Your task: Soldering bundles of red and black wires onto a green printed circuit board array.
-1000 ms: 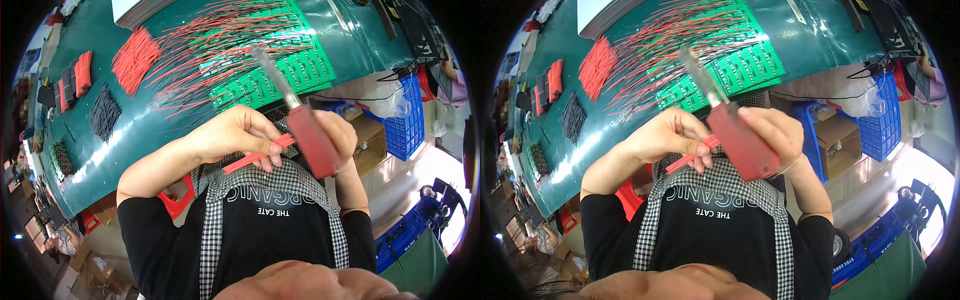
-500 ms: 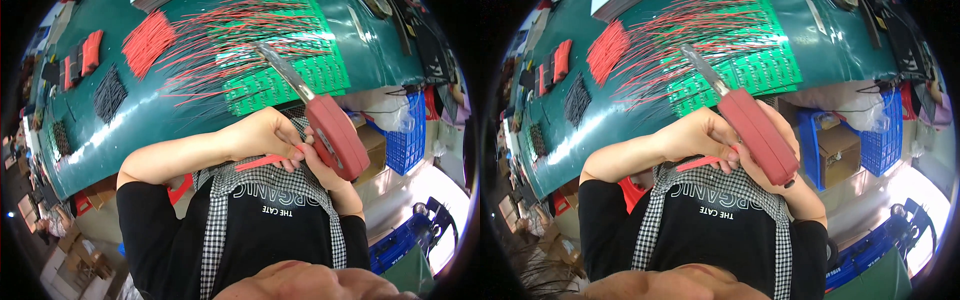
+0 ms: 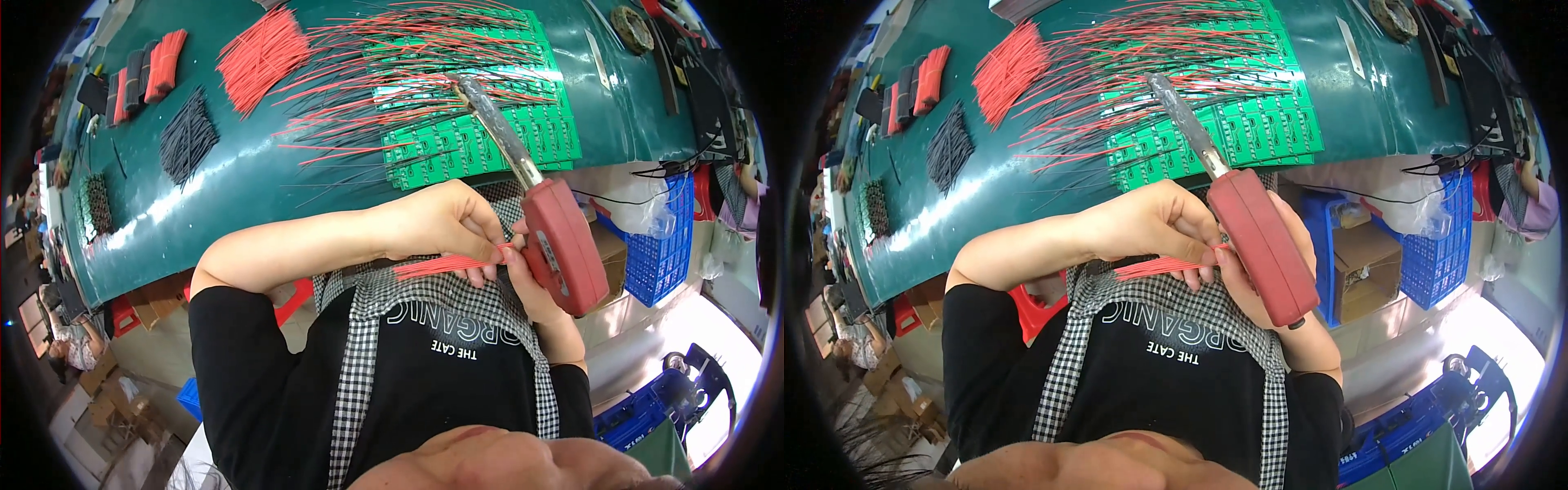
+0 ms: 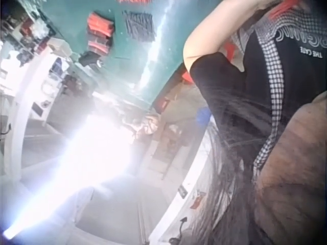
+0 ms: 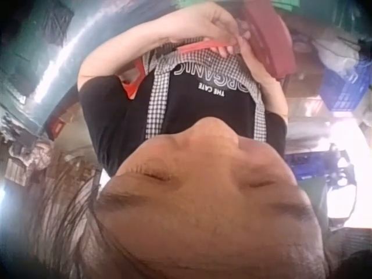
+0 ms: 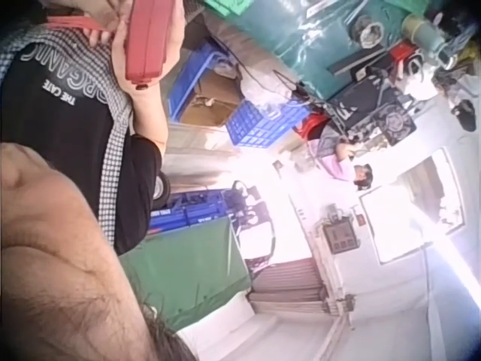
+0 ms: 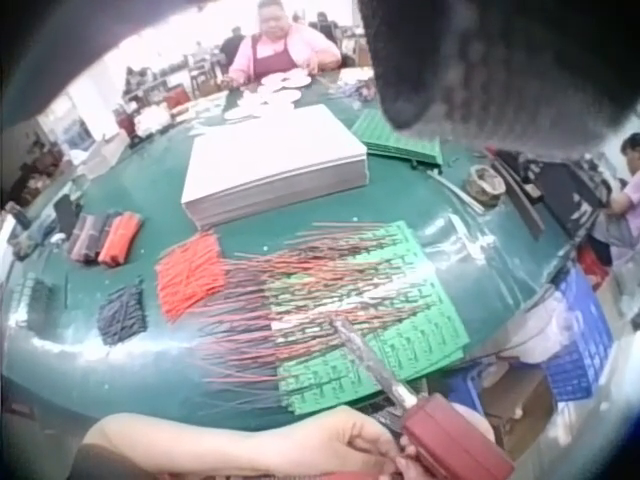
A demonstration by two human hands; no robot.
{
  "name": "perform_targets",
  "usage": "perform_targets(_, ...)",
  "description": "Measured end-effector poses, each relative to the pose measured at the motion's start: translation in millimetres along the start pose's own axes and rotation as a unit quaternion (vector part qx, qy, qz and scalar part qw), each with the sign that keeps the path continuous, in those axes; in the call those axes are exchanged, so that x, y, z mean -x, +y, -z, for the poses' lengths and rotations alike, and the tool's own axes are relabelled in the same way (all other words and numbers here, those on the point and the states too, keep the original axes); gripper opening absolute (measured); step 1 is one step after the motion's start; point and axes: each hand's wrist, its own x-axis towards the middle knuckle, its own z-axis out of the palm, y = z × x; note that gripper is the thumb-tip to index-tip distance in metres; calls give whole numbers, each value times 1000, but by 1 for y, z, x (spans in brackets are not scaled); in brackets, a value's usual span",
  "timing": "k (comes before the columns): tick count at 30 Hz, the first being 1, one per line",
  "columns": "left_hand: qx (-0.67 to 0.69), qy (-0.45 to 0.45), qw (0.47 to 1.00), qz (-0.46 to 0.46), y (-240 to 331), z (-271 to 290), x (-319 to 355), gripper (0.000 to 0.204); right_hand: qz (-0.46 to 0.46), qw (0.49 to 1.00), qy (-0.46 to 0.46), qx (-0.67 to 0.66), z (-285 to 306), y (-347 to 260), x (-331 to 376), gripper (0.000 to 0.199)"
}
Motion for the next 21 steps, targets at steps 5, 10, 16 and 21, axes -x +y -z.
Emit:
perform_targets(5,15,18,1000,-12,-1,0,-2,15,-20,999,35,-27,-6,-8,-2,63)
perform_targets(10,-50,-12,999,-12,2,0,-3,14,86,990,65,-87,-2,-18,-16,46)
perform_targets(16,10,-22,1000,15,8,2,0,16,111,991,24,73,31,-20,-24,38)
perform_targets(21,25,-19,999,41,19,0,6,16,286,955,61,52,40,20,-35,45)
